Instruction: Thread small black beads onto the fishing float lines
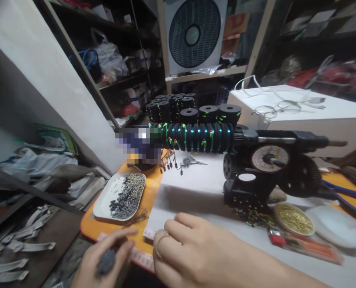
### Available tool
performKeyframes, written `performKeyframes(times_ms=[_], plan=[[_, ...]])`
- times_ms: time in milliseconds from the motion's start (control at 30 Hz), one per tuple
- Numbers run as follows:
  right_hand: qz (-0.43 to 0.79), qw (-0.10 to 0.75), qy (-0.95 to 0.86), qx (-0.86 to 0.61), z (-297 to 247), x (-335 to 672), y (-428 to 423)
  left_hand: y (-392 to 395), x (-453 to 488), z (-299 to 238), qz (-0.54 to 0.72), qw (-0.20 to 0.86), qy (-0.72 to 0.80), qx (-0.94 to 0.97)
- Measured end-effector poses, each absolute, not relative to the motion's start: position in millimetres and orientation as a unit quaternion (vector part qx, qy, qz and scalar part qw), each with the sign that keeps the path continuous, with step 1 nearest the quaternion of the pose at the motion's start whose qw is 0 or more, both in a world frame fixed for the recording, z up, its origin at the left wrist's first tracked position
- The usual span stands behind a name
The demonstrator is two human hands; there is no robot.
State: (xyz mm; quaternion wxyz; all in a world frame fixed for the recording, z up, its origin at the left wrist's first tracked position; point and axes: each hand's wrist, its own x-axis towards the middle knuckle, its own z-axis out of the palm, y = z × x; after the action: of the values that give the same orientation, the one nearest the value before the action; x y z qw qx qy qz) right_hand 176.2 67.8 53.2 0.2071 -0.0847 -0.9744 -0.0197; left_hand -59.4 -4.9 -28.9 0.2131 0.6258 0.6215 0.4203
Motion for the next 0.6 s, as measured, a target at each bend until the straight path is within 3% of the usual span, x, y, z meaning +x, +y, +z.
performKeyframes(times_ms=[100,200,333,467,600], plan=[[-0.008,0.228,-0.966,-0.123,54.1,176.4,71.8,17.3,-72.8,-22.5,0.328,0.121,0.644,0.680],[0.027,0.251,-0.955,-0.156,52.1,177.8,72.3,30.4,-73.8,-21.2,0.250,0.100,0.645,0.715],[0.098,0.286,-0.933,-0.197,49.0,179.4,71.1,26.5,-62.6,-14.8,0.362,0.101,0.618,0.691],[0.228,0.317,-0.897,-0.206,47.8,176.3,68.5,14.0,-36.3,-9.7,0.526,0.223,0.631,0.525],[0.299,0.370,-0.849,-0.230,42.7,170.5,65.5,8.3,-0.8,-16.2,0.608,0.373,0.593,0.373]])
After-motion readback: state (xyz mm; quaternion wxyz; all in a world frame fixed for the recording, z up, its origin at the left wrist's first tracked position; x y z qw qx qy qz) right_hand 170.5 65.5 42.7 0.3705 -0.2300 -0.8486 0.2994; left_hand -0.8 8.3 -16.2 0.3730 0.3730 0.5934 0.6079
